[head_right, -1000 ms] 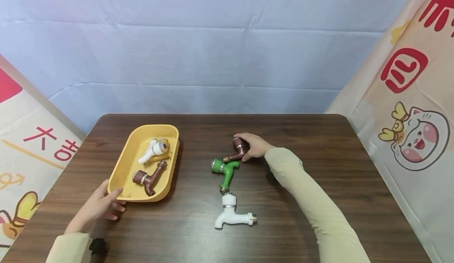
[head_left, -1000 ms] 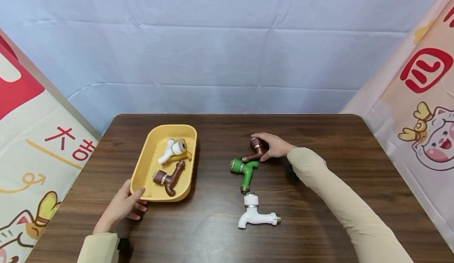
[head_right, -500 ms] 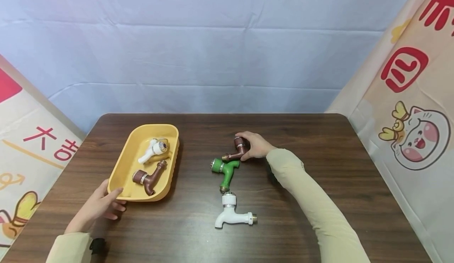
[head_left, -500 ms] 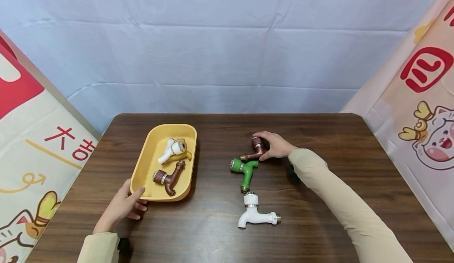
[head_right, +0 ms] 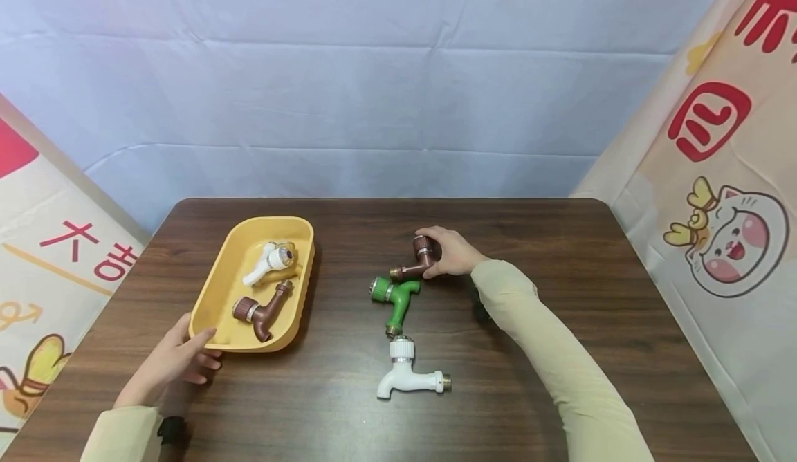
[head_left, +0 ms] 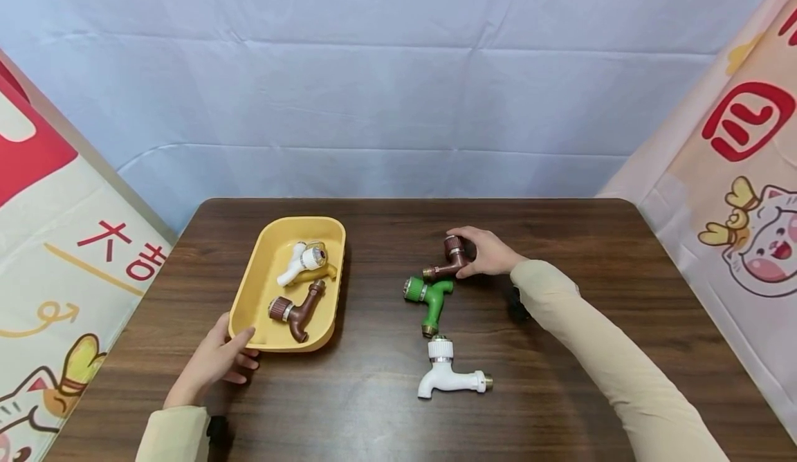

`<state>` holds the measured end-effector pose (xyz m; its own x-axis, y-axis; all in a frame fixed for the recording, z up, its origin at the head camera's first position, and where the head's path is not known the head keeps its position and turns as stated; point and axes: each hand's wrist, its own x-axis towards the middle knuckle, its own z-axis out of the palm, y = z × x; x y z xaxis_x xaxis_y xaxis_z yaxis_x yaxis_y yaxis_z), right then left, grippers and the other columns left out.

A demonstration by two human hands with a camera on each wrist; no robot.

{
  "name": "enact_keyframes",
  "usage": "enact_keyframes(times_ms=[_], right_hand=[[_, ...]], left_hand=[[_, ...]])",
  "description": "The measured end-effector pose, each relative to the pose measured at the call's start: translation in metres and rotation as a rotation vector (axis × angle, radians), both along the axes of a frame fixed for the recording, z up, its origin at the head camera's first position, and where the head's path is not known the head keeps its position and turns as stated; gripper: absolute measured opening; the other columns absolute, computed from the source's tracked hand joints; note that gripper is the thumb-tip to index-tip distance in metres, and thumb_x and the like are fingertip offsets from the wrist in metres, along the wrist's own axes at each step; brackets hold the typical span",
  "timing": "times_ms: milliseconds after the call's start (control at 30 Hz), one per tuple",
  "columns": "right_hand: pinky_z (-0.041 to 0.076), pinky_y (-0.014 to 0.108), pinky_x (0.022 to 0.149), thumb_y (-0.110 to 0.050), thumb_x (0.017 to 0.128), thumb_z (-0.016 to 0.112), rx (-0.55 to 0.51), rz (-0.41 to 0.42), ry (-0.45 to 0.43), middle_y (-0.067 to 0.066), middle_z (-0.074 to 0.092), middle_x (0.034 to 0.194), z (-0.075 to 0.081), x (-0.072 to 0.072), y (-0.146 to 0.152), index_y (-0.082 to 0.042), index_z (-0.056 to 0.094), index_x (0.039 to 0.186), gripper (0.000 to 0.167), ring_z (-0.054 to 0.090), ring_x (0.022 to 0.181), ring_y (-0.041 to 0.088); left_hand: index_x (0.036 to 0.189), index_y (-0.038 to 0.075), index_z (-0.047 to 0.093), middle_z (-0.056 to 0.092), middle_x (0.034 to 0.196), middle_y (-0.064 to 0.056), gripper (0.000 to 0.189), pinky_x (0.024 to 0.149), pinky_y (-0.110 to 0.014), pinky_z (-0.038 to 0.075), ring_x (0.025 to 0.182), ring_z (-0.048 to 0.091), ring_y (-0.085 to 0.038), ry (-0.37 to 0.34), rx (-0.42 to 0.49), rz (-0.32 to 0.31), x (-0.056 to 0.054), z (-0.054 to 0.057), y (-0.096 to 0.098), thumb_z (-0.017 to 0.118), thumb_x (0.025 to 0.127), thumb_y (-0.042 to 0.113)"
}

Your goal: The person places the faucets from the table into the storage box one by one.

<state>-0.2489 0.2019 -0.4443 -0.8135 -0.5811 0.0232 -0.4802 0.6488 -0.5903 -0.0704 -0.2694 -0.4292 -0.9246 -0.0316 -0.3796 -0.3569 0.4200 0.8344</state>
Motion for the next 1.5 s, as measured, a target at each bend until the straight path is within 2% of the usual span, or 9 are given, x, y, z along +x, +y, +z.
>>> enact_keyframes(times_ms=[533, 967, 1167, 1300, 1500], right_hand=[[0.039, 0.050, 0.089, -0.027, 0.063, 0.083, -0.041, -0.008, 0.058, 0.017, 0.046, 0.128, 0.017, 0.002, 0.003, -0.007, 0.043, 0.133, 0.082, 0.046, 0.113, 0.032], [0.044, 0.049, 0.079, -0.025, 0.065, 0.082, -0.088, -0.007, 0.055, 0.015, 0.047, 0.125, 0.027, 0.007, 0.006, -0.009, 0.044, 0.133, 0.080, 0.048, 0.103, 0.028], [0.044, 0.042, 0.074, -0.027, 0.066, 0.081, -0.067, -0.016, 0.070, 0.014, 0.047, 0.125, 0.031, 0.009, 0.006, -0.009, 0.043, 0.133, 0.080, 0.049, 0.099, 0.027], [0.043, 0.042, 0.075, -0.028, 0.065, 0.081, -0.070, -0.018, 0.068, 0.013, 0.047, 0.125, 0.035, 0.010, 0.004, -0.009, 0.043, 0.133, 0.080, 0.048, 0.101, 0.026], [0.042, 0.048, 0.083, -0.026, 0.066, 0.081, -0.078, -0.015, 0.059, 0.012, 0.047, 0.127, 0.040, 0.008, 0.000, -0.011, 0.042, 0.134, 0.080, 0.047, 0.107, 0.027]], left_hand=[[0.131, 0.003, 0.019, 0.058, 0.079, -0.015, 0.048, 0.050, -0.041, 0.052, 0.066, 0.063, -0.026, -0.011, 0.000, 0.002, -0.001, -0.004, -0.002, 0.043, 0.097, 0.027], [0.131, 0.004, 0.020, 0.058, 0.080, -0.015, 0.047, 0.050, -0.041, 0.052, 0.066, 0.063, -0.026, -0.004, 0.002, 0.003, -0.002, -0.004, -0.003, 0.043, 0.097, 0.026], [0.132, 0.004, 0.019, 0.058, 0.080, -0.015, 0.048, 0.050, -0.040, 0.052, 0.067, 0.063, -0.026, -0.002, 0.004, 0.001, -0.002, -0.004, -0.002, 0.044, 0.097, 0.026], [0.132, 0.003, 0.019, 0.058, 0.079, -0.015, 0.048, 0.050, -0.040, 0.052, 0.066, 0.063, -0.025, -0.001, 0.006, 0.000, -0.001, -0.004, -0.002, 0.044, 0.097, 0.026], [0.132, 0.004, 0.019, 0.058, 0.079, -0.014, 0.048, 0.050, -0.040, 0.052, 0.066, 0.063, -0.025, -0.002, 0.001, 0.001, -0.001, -0.004, -0.002, 0.043, 0.097, 0.026]])
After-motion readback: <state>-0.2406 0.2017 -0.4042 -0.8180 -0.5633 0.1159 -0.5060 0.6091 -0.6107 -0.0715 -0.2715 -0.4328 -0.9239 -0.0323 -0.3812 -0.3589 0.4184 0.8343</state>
